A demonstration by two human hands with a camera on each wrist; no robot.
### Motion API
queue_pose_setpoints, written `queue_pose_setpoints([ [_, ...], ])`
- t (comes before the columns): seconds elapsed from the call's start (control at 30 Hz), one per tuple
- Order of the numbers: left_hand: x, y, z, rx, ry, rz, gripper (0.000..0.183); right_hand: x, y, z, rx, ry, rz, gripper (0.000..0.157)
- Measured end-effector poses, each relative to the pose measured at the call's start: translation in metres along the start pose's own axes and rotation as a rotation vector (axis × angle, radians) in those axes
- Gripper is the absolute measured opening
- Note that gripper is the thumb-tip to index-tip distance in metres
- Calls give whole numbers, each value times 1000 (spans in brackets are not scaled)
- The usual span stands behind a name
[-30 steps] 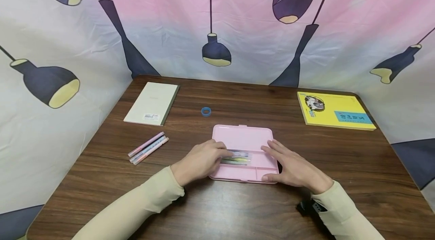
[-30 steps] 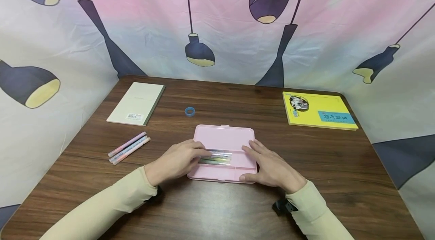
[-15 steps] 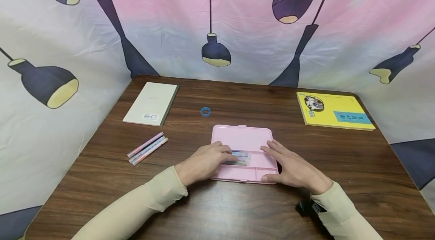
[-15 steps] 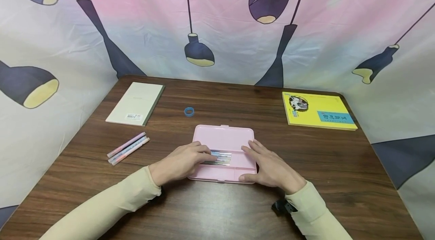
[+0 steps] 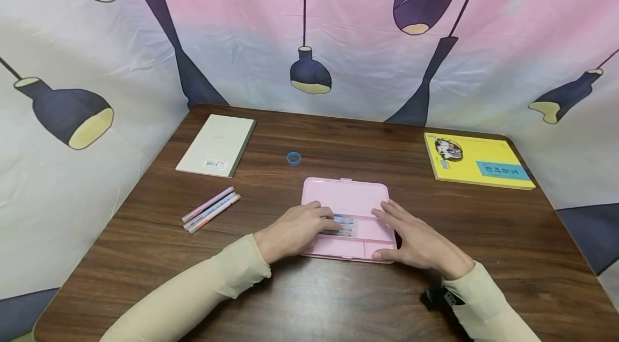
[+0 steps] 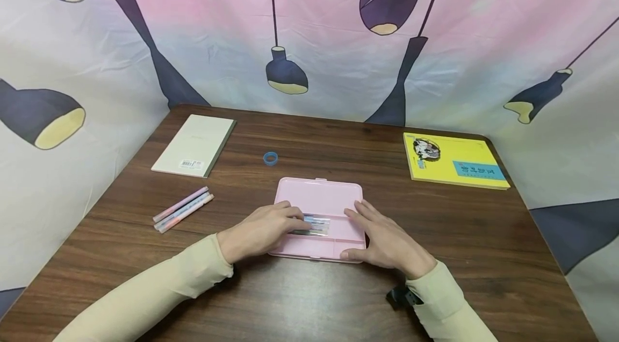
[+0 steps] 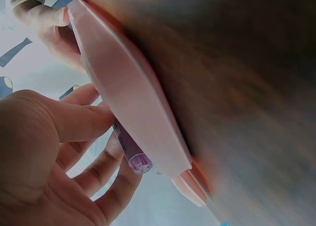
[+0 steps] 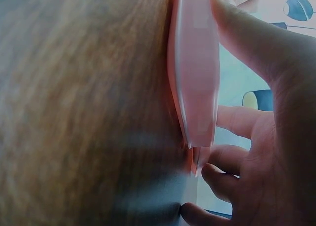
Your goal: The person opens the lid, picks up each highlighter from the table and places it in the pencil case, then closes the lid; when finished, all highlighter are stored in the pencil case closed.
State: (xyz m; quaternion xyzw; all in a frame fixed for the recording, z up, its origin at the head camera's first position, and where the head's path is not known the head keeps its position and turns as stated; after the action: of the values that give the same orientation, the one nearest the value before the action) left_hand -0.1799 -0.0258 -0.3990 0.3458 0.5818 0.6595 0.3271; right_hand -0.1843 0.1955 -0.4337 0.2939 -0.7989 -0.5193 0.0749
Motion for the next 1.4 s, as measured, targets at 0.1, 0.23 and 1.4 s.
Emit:
queue_pose_setpoints([
  [0.1, 1, 0, 0, 6, -2, -7, 51, 0, -1, 0, 1, -3, 0, 96],
  [0.23, 2, -1, 0, 21, 2, -14, 50, 0, -2, -1, -2, -4, 3, 96],
  [1.4, -17, 15, -8, -125, 28, 81, 37, 0, 0, -2, -1, -2, 8, 93],
])
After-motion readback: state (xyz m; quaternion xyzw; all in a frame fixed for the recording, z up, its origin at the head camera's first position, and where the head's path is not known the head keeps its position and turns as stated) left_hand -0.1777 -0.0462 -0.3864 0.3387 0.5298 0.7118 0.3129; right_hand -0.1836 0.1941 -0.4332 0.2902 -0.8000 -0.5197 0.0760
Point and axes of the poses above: each hand's wrist, its own x-axis towards the middle knuckle, its own y-axis out of the back of the hand, z = x × y, the point moved 6 cm from there along x, towards the middle knuckle, and after that the axes turned 5 degrees about -z, right-handed, at the moved point
